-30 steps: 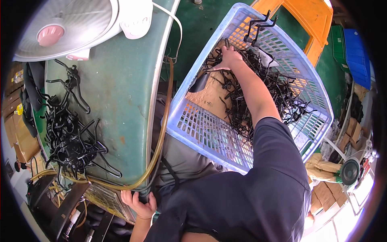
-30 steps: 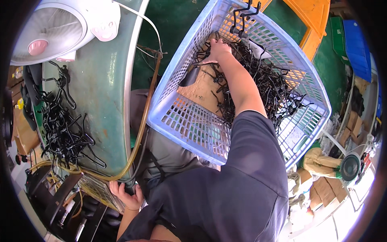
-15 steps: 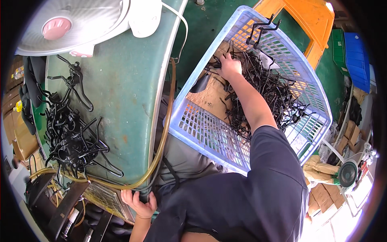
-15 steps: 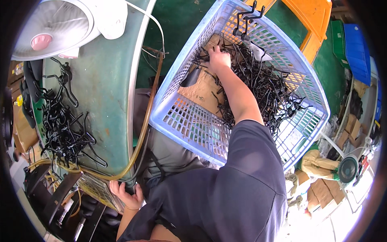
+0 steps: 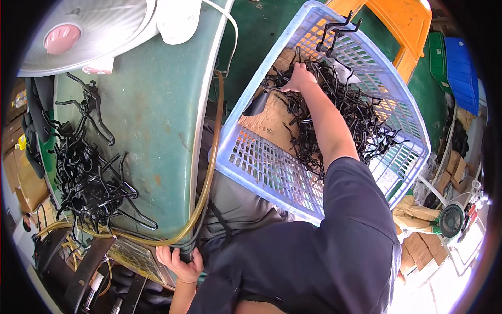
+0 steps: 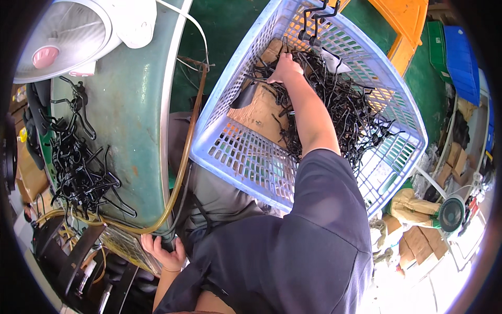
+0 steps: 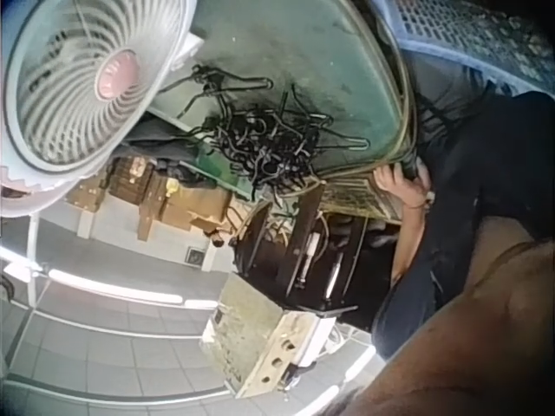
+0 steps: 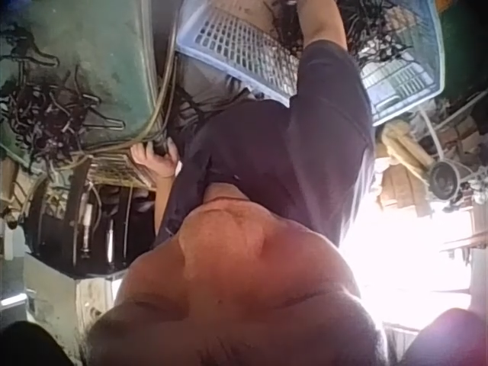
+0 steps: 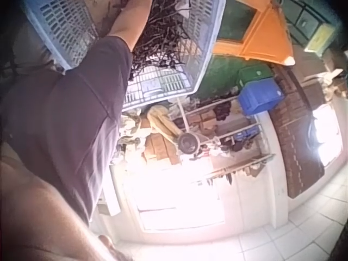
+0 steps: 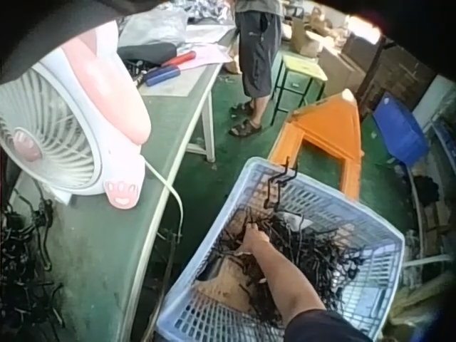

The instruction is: Assembling metal rails onto plastic bicycle seat bases using a manual mechanical press.

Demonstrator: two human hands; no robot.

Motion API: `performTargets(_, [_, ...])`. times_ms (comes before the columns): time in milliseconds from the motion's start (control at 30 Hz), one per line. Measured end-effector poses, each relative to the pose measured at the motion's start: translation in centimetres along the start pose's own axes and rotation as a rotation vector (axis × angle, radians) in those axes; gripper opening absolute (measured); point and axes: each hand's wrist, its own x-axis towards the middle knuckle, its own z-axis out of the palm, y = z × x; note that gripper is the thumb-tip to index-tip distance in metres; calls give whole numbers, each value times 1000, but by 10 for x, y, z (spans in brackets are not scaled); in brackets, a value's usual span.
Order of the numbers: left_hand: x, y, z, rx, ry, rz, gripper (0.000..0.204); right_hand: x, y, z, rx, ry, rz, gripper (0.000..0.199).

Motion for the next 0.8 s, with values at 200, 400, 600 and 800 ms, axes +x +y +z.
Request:
performTargets(200, [-4,-3,1,-10,15,1,65,59,28,3,-33,-132,-244,147])
performTargets(400, [-1,-1,0,-7,7,6,65,49,17,9,-75,-94,-218,118])
performTargets(600, [-1,-2,0,-14,13,8,65,-9,11,10,-90,-31,-282,89])
performTargets(800, [0,-1,-1,-13,-4,0,66,-33,-19,14,-139,28,-167,120])
